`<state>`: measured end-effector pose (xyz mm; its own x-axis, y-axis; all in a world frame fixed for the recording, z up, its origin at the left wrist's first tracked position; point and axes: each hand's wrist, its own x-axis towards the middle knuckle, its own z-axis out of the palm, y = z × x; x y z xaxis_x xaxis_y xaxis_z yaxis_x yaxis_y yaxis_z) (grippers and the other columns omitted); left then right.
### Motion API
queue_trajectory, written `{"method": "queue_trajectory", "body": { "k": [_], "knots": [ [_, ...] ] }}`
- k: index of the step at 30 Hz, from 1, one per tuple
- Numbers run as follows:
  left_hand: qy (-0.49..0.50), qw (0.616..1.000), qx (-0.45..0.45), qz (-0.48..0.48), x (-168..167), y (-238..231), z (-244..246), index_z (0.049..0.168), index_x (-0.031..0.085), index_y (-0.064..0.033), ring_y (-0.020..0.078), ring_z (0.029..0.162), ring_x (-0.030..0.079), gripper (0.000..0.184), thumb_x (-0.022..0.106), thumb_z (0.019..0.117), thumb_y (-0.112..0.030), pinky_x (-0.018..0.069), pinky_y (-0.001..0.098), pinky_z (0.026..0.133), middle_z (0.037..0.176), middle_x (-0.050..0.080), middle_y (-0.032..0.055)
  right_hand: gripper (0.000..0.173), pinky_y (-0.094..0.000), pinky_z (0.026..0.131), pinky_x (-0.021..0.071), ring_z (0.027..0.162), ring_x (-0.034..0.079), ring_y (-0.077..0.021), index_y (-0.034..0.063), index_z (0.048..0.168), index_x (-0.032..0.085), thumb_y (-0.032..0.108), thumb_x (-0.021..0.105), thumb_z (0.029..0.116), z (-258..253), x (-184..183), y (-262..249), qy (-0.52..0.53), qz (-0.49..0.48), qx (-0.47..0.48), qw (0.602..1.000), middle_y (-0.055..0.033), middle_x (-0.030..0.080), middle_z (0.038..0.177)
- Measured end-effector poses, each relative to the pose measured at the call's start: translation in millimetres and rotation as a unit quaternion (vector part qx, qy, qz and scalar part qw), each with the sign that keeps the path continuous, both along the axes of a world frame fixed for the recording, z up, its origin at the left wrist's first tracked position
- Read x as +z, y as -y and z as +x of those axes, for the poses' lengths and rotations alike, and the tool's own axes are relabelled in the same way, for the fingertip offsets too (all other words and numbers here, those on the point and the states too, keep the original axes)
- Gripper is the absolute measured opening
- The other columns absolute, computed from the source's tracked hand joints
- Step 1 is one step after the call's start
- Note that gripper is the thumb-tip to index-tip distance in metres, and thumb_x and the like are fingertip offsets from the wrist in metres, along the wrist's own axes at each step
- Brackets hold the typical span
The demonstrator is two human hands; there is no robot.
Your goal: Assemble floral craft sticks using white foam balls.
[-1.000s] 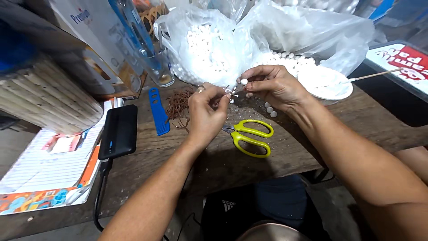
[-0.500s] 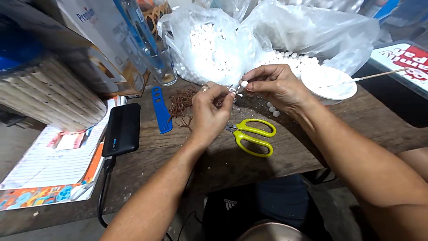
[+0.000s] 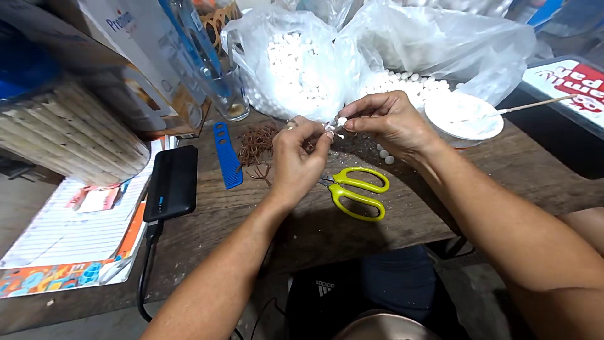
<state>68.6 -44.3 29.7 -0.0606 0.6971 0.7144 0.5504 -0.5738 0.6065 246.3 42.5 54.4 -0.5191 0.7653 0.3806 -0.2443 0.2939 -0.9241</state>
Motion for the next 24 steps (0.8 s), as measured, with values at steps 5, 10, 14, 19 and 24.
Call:
{"method": "queue_trajectory", "body": {
  "k": [5,10,14,19,24],
  "knots": [
    [-0.005,1.000,0.002,-0.009,0.2,0.7,0.1,0.088,0.069,0.0016,0.0030,0.076,0.057,0.009,0.065,0.0948,-0.002,0.0467,0.0129,0.067,0.084,0.058,0.0058,0.023,-0.0209,0.076,0.0602,0.077,0.070,-0.0031,0.0042,0.093,0.075,-0.014,0.066,0.0825,0.6,-0.5,0.1,0.018,0.034,0.000,0.999,0.0024,0.075,0.087],
    [-0.006,1.000,0.007,-0.015,0.2,1.2,0.6,0.086,0.069,0.0010,0.0035,0.076,0.057,0.010,0.066,0.0945,-0.003,0.0470,0.0132,0.067,0.084,0.058,0.0062,0.023,-0.0204,0.076,0.0604,0.077,0.070,-0.0023,0.0026,0.094,0.075,-0.015,0.067,0.0822,0.5,-0.5,0.7,0.031,0.074,-0.002,0.997,0.0023,0.075,0.087],
    [-0.011,1.000,0.010,-0.011,-0.7,1.0,1.3,0.086,0.069,0.0009,0.0035,0.076,0.057,0.010,0.065,0.0948,-0.003,0.0462,0.0132,0.067,0.084,0.058,0.0059,0.020,-0.0193,0.077,0.0596,0.078,0.069,-0.0011,0.0023,0.094,0.075,-0.012,0.069,0.0821,0.2,-0.6,1.9,0.048,0.106,-0.005,0.993,0.0028,0.075,0.089],
    [-0.016,1.000,0.015,-0.003,-2.1,0.8,2.1,0.088,0.070,0.0020,0.0040,0.076,0.058,0.009,0.066,0.0947,-0.002,0.0472,0.0136,0.067,0.085,0.060,0.0072,0.021,-0.0193,0.076,0.0598,0.077,0.069,-0.0006,0.0012,0.097,0.074,-0.013,0.069,0.0822,-0.5,0.1,2.8,0.045,0.109,-0.013,0.993,0.0032,0.074,0.089],
    [-0.021,0.999,0.015,-0.039,-0.3,3.2,1.7,0.089,0.071,0.0014,0.0030,0.072,0.057,0.010,0.065,0.0957,-0.003,0.0471,0.0136,0.064,0.084,0.062,0.0072,0.016,-0.0210,0.075,0.0609,0.076,0.070,-0.0016,-0.0004,0.103,0.073,-0.006,0.067,0.0888,5.5,5.8,-0.4,0.084,0.140,-0.033,0.986,0.0018,0.074,0.090]
  ]
}}
